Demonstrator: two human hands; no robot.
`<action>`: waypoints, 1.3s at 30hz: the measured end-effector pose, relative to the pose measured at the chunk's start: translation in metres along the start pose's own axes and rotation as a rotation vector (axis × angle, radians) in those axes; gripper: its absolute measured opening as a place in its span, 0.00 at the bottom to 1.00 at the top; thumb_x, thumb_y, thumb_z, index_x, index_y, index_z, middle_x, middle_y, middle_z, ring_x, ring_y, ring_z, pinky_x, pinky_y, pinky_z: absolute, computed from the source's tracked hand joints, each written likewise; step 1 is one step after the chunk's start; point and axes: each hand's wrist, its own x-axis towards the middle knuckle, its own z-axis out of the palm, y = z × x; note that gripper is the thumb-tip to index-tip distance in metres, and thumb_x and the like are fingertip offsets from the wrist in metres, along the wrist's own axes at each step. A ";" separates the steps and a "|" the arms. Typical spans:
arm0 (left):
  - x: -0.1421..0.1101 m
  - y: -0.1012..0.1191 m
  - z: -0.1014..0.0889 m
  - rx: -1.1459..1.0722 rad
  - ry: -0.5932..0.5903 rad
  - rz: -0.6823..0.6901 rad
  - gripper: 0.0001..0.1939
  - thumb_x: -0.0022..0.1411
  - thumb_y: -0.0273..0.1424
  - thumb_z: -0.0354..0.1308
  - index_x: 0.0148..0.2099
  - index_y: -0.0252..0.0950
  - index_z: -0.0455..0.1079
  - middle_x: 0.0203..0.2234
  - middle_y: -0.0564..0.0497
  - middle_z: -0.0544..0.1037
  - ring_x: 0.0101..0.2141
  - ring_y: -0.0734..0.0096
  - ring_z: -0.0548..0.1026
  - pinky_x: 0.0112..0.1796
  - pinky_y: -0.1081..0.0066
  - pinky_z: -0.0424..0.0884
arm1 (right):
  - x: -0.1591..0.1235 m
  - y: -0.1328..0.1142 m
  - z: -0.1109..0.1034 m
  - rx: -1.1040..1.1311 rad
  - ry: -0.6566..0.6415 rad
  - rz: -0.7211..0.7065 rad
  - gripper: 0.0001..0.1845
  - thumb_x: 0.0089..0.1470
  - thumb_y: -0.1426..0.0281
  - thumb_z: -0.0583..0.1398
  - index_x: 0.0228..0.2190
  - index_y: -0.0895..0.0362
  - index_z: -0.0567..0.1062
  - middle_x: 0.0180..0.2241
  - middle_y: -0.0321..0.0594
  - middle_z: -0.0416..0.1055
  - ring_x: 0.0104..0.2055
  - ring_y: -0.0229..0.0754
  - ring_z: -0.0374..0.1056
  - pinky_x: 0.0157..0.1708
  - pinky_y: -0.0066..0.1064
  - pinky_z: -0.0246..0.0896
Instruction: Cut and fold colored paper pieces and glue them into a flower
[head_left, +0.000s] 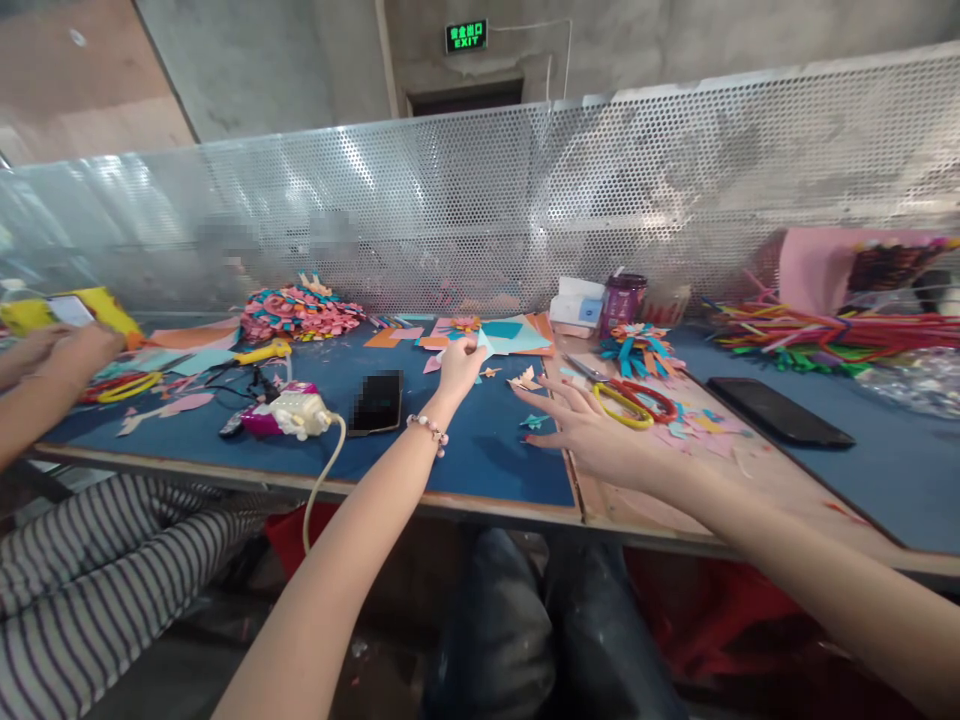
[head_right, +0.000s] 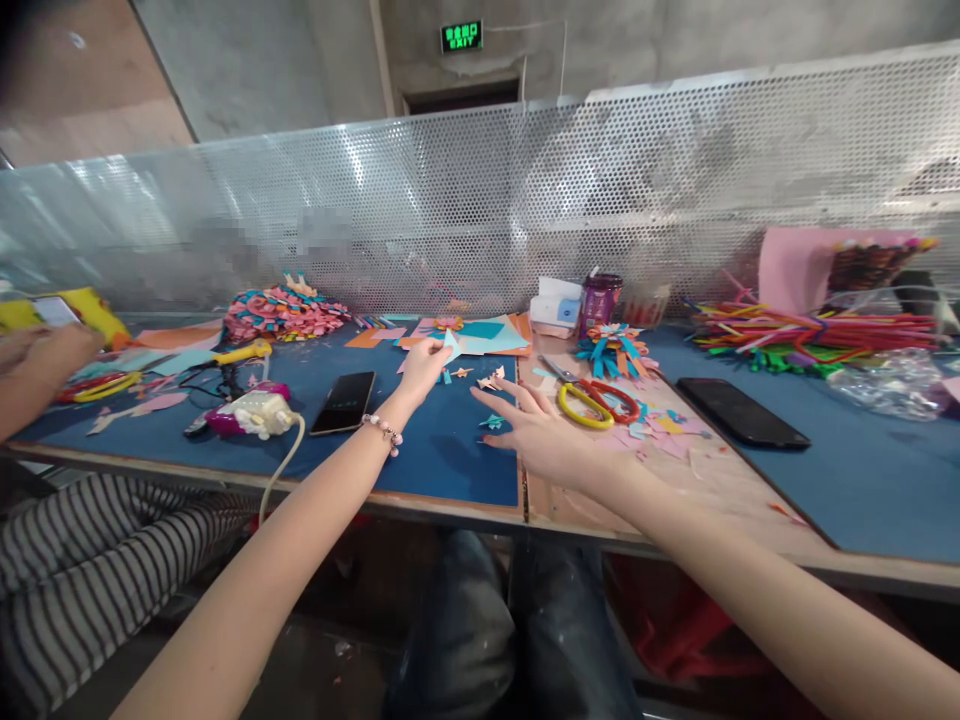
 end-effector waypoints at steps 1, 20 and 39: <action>0.000 0.000 0.000 0.000 -0.004 0.003 0.09 0.54 0.33 0.53 0.25 0.36 0.64 0.20 0.54 0.67 0.25 0.71 0.66 0.28 0.73 0.58 | -0.008 0.003 -0.002 0.023 0.002 -0.009 0.30 0.49 0.82 0.56 0.48 0.42 0.75 0.67 0.30 0.37 0.67 0.60 0.32 0.60 0.61 0.37; -0.002 0.004 0.001 -0.023 -0.047 -0.041 0.06 0.55 0.32 0.55 0.29 0.34 0.70 0.23 0.51 0.73 0.26 0.69 0.68 0.29 0.71 0.60 | 0.038 0.037 0.019 0.190 -0.004 -0.028 0.19 0.51 0.78 0.57 0.45 0.57 0.76 0.44 0.45 0.74 0.49 0.48 0.68 0.50 0.39 0.62; 0.000 0.008 -0.006 -0.633 -0.308 -0.400 0.09 0.49 0.31 0.65 0.34 0.34 0.74 0.27 0.51 0.74 0.28 0.77 0.72 0.27 0.77 0.62 | 0.116 0.058 0.037 0.588 0.498 0.636 0.15 0.57 0.64 0.58 0.41 0.62 0.74 0.37 0.47 0.75 0.37 0.42 0.71 0.38 0.30 0.63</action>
